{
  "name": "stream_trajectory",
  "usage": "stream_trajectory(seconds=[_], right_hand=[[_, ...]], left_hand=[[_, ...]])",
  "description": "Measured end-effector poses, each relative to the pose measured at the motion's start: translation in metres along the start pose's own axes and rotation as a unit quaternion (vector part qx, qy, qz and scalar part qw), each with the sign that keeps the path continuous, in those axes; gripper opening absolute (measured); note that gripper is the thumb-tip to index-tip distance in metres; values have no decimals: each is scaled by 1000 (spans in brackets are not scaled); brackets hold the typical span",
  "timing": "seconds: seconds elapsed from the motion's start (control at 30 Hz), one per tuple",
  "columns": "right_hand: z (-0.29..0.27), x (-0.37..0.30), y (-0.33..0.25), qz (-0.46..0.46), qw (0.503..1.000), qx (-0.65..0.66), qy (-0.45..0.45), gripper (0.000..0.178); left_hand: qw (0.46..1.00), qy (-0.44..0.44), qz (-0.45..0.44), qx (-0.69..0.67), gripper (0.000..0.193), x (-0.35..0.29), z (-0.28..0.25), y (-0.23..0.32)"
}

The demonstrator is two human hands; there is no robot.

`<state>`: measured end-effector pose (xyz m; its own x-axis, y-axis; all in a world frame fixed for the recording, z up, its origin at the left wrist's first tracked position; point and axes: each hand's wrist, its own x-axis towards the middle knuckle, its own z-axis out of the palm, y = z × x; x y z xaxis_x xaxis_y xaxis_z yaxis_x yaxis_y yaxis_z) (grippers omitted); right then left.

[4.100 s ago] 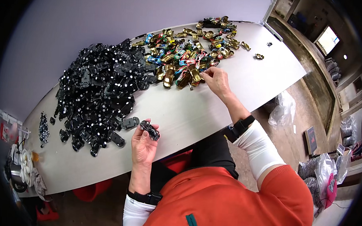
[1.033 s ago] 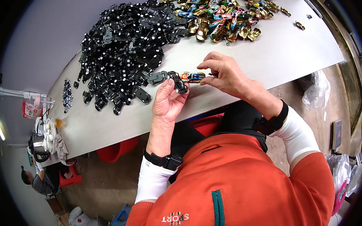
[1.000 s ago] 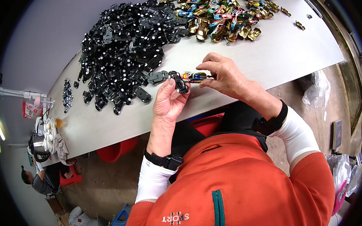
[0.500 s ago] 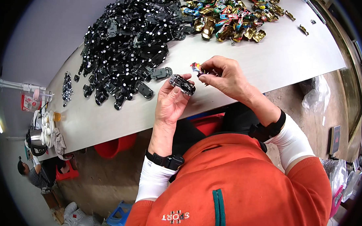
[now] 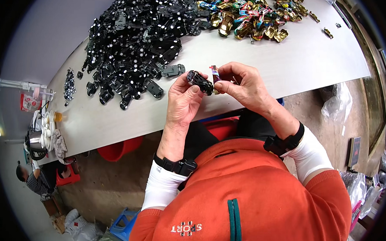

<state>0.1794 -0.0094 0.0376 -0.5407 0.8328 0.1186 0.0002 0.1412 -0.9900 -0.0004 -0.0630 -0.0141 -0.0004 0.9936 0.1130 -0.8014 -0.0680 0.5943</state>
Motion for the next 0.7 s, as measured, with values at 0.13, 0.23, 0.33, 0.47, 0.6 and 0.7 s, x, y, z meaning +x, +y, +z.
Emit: stream_trajectory(seconds=[0.13,0.23,0.33,0.47,0.6,0.7], right_hand=[[1,-1,-1,-15,1000,-13,1,24],[1,-2,-7,-49,993,-106,2,25],[4,-2,-11,-104,979,-178,8,27],[8,0,-15,-172,972,-160,25,41],[7,2,-15,-222,953,-204,5,50],[6,2,-19,-225,948,-224,-1,50]], left_hand=[[1000,5,-4,21,31,0,6,1],[999,14,-5,44,35,-1,10,2],[991,22,31,125,39,2,12,-2],[990,40,30,129,38,-2,25,4],[989,22,43,140,37,-1,32,8],[987,29,52,146,37,-3,35,8]])
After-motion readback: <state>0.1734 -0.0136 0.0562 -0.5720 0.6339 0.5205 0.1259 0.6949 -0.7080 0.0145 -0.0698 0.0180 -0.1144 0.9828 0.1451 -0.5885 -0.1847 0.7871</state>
